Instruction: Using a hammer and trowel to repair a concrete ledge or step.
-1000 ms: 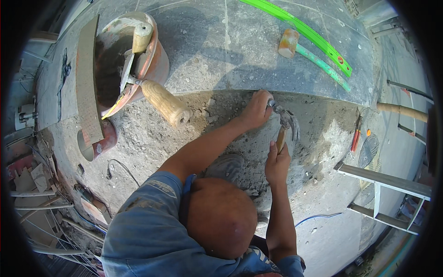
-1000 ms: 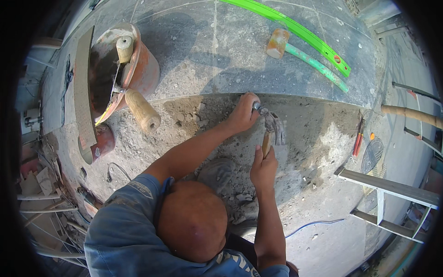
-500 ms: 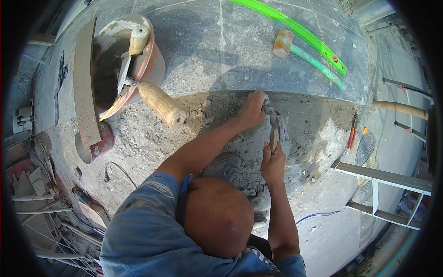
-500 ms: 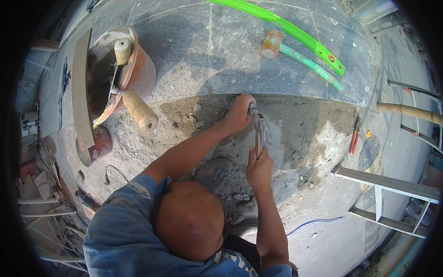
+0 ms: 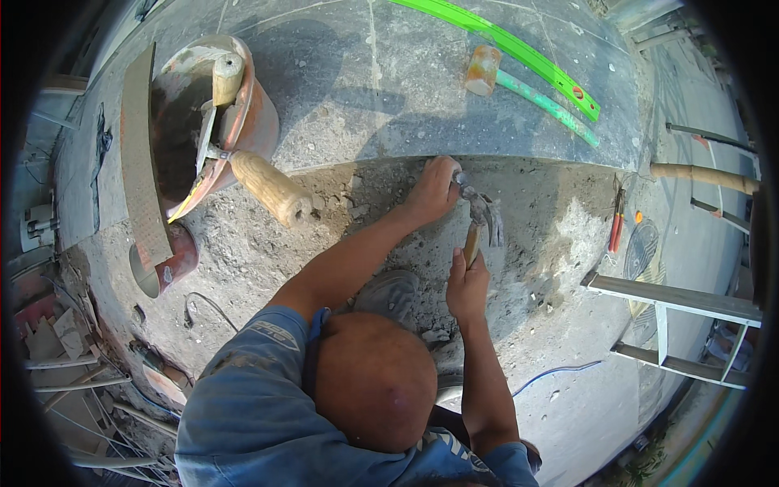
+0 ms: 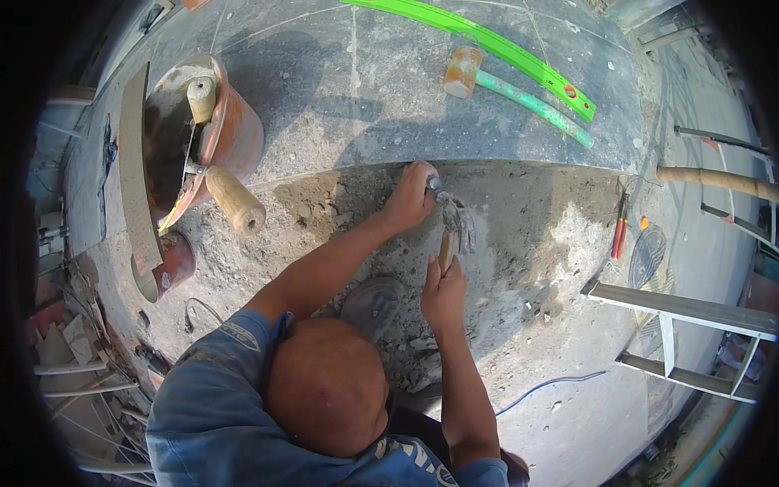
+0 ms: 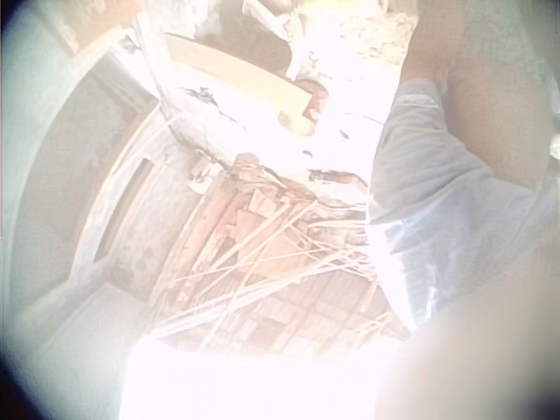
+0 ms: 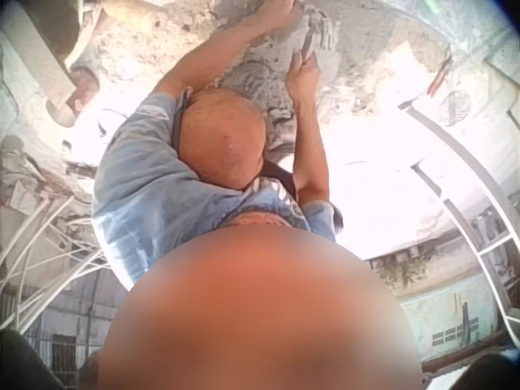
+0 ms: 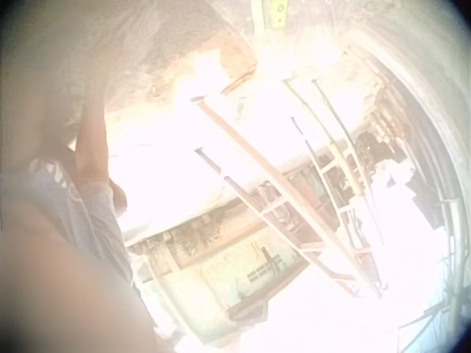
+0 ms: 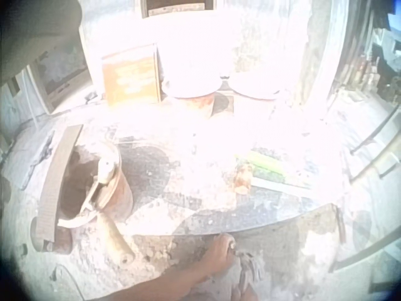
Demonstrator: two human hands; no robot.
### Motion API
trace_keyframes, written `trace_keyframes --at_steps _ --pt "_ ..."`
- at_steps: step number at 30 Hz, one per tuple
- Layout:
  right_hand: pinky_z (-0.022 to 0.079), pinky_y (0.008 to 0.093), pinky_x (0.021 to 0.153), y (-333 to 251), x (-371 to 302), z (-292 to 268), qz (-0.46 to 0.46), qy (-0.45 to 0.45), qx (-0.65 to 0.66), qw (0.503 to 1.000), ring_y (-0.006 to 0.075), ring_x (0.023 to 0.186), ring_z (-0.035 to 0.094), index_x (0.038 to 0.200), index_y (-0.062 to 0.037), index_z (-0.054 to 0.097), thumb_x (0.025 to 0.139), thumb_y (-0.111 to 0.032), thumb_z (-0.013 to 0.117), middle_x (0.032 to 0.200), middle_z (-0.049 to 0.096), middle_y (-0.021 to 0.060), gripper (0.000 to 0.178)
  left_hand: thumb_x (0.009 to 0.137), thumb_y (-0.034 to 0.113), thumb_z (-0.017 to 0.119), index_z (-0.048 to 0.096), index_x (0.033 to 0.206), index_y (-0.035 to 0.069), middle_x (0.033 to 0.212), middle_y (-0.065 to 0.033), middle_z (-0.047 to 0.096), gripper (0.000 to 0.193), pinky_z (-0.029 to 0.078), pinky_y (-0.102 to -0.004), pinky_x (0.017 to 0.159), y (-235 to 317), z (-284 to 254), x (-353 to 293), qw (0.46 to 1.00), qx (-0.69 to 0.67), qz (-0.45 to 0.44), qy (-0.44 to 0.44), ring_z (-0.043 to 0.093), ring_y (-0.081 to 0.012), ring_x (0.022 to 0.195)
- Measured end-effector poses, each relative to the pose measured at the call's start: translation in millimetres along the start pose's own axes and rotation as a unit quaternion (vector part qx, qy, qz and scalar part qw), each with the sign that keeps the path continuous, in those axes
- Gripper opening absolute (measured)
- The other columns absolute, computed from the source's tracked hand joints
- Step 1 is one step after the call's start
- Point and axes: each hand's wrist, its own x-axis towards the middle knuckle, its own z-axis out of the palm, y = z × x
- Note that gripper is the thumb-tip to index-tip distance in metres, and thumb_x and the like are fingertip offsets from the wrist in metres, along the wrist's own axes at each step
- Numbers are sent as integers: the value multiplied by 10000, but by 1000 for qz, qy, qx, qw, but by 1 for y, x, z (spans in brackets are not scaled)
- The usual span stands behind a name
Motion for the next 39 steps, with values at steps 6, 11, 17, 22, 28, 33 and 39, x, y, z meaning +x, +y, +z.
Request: trace_keyframes --at_steps 6,11,17,22,28,33,39 --pt "281 203 364 -95 -8 -85 -122 234 321 910 35 425 344 830 -66 423 998 -304 498 570 389 -37 301 787 -6 537 458 1025 5 959 -203 490 251 378 -466 832 -3 -3 -5 1000 11 -16 -13 485 -377 905" --pt "295 210 379 -106 -7 -101 -299 438 422 735 63 439 329 837 -115 389 1010 -378 456 562 278 -37 321 788 -6 537 461 1030 8 961 -201 491 254 380 -464 838 4 0 0 1000 7 -12 -13 484 -377 911" --pt "372 284 512 -11 2 -10 68 46 135 987 114 526 460 886 1 469 999 -279 483 601 457 23 302 793 -15 536 461 1032 12 970 -202 492 252 400 -452 830 0 2 2 999 16 -18 -26 496 -383 928" --pt "305 229 371 -95 -4 -110 -131 287 363 876 38 424 342 825 -97 419 995 -371 497 563 383 -32 332 802 6 529 465 1029 12 967 -197 499 236 401 -456 826 2 -1 1 998 34 -31 -39 501 -388 916" --pt "374 251 441 -6 1 -3 -104 298 275 908 100 446 411 869 -70 462 996 -342 491 599 476 13 302 800 2 527 463 1036 6 942 -193 510 244 403 -458 830 9 5 7 999 36 -9 -31 505 -387 911" --pt "350 232 434 -17 -5 -24 35 98 196 975 74 459 414 914 -29 477 1000 -309 489 587 467 -5 293 801 3 528 468 1035 4 937 -196 511 241 406 -458 823 3 2 2 998 49 -17 -43 507 -387 907" --pt "303 208 368 -100 6 -125 -219 466 426 744 70 409 317 750 -122 369 997 -357 488 548 324 -23 361 808 11 532 468 1043 2 944 -199 515 244 409 -473 816 7 0 7 996 62 -23 -60 511 -389 913"
